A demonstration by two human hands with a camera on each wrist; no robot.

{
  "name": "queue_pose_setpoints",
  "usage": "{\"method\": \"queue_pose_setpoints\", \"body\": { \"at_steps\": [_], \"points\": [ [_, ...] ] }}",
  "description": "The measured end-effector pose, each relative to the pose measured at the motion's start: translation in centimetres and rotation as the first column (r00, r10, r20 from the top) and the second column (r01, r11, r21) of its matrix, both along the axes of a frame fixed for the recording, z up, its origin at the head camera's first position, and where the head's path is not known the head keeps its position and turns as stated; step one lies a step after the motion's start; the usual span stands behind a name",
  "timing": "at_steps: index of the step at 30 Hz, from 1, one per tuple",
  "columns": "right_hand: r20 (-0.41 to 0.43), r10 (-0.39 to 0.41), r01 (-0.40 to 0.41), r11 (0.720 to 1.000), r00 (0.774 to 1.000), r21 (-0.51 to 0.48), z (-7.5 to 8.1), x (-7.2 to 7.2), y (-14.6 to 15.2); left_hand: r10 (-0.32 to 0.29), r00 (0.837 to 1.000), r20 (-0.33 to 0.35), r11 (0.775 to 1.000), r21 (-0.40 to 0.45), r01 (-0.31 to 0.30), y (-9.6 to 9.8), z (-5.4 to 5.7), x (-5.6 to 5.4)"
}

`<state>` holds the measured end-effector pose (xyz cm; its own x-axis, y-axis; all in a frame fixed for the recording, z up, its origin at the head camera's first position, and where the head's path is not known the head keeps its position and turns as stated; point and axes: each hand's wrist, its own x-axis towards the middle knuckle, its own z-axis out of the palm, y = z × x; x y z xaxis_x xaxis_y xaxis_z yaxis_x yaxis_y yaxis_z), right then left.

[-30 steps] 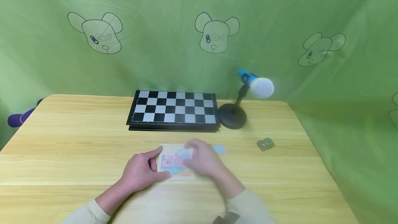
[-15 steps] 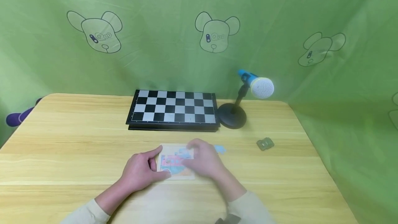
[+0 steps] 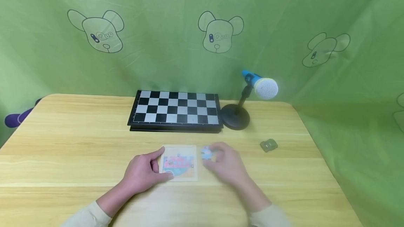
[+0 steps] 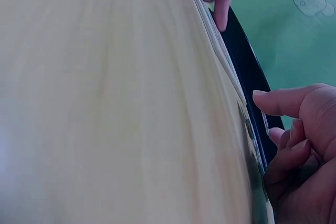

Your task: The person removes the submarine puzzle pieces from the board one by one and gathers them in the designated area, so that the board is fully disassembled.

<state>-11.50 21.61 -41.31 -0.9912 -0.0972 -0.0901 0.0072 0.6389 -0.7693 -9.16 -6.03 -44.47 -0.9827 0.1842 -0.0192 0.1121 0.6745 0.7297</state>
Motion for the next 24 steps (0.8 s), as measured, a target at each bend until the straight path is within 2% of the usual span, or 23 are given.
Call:
{"method": "queue_pose_setpoints", "body": {
  "at_steps": [7, 17, 24],
  "points": [
    [-0.022, -0.041, 0.042, 0.999, 0.999, 0.033, 0.4, 0.4, 2.6, -0.005, 1.0, -0.013, 1.0, 0.01, 0.005, 0.0, 0.0, 0.0],
    [-0.068, -0.062, 0.07, 0.992, 0.996, 0.11, 0.4, 0.2, 5.9, -0.006, 1.0, -0.007, 1.0, 0.009, 0.006, 0.0, 0.0, 0.1],
    [-0.048, -0.076, 0.082, 0.985, 0.996, 0.15, 0.0, -0.3, 7.5, 0.002, 1.0, 0.017, 1.0, 0.015, -0.003, 0.0, 0.1, 0.1]
  ]
}}
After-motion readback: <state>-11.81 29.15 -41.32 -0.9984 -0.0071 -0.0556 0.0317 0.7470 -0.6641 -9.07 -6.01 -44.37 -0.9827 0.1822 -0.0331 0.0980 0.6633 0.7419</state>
